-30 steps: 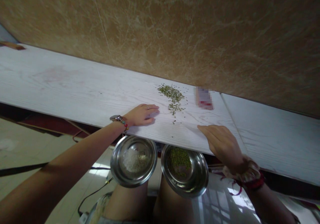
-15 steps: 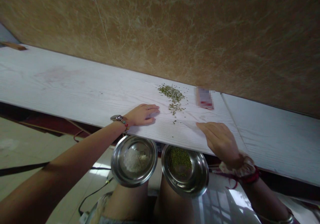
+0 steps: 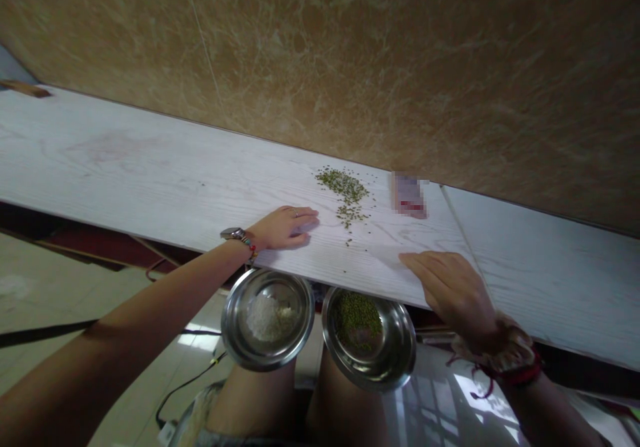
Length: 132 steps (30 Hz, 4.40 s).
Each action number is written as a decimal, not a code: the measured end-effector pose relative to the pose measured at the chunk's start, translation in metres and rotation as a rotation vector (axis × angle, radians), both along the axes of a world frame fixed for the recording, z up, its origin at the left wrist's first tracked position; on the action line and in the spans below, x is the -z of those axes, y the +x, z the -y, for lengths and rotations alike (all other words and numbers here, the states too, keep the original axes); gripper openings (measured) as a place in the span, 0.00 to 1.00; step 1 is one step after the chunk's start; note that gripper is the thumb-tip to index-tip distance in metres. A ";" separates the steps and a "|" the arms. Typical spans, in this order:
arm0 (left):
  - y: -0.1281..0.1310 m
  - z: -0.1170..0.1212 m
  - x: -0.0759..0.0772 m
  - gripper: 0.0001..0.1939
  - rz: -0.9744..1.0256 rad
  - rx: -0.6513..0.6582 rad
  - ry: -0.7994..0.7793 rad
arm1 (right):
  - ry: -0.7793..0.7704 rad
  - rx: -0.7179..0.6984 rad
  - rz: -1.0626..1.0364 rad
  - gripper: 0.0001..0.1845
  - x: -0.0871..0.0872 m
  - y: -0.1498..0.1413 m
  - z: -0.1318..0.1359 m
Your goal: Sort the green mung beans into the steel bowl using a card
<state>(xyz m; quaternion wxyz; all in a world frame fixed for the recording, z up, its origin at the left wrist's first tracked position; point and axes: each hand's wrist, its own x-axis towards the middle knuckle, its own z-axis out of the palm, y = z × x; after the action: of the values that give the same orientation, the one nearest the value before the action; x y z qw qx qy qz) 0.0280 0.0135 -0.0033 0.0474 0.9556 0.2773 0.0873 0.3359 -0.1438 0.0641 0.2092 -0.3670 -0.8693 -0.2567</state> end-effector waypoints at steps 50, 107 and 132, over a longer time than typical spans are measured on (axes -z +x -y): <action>0.001 0.002 -0.004 0.21 -0.004 0.000 -0.006 | -0.068 0.022 0.045 0.22 0.004 -0.024 0.002; 0.001 0.001 -0.002 0.21 -0.005 -0.004 0.012 | -0.149 -0.206 -0.091 0.14 -0.006 -0.051 -0.003; 0.001 0.002 -0.001 0.21 0.015 -0.014 -0.004 | 0.042 0.212 -0.031 0.18 0.005 -0.001 -0.024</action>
<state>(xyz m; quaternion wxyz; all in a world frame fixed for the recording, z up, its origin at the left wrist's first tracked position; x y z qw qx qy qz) 0.0294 0.0117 -0.0021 0.0508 0.9529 0.2838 0.0945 0.3353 -0.1199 0.0591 0.2017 -0.4565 -0.8166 -0.2899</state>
